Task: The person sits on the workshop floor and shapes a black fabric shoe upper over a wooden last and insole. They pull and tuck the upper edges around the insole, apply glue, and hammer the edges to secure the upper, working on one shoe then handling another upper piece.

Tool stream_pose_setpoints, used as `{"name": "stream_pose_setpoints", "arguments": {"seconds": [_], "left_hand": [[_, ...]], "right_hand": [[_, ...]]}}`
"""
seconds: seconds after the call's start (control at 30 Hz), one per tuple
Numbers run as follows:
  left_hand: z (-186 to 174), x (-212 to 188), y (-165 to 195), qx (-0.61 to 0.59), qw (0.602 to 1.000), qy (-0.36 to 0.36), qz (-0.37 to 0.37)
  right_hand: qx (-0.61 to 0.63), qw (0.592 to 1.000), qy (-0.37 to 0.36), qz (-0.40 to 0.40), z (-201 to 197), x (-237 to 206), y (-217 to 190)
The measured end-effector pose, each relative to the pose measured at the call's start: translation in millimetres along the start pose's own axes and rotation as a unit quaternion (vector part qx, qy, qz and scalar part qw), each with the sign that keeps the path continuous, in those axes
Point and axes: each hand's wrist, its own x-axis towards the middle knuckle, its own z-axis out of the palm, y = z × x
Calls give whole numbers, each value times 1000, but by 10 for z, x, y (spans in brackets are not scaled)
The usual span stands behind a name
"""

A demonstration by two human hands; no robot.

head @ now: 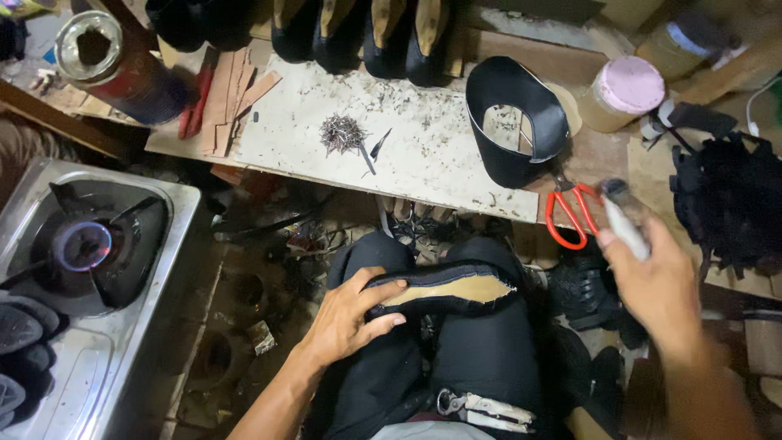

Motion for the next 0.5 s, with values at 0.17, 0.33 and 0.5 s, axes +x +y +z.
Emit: {"name": "stream_pose_setpoints", "arguments": {"seconds": [0.17,0.33,0.5], "left_hand": [[124,-81,4,-74,995,63,-27],[240,-132,-57,-64,992,93,-54],[279,-181,-78,-77,990,99,-61]], "right_hand": [[510,854,38,-99,114,-1075,-995],[176,917,-187,-304,462,-1182,-1629],[254,930,-173,-203,191,-1261,-1539]]}}
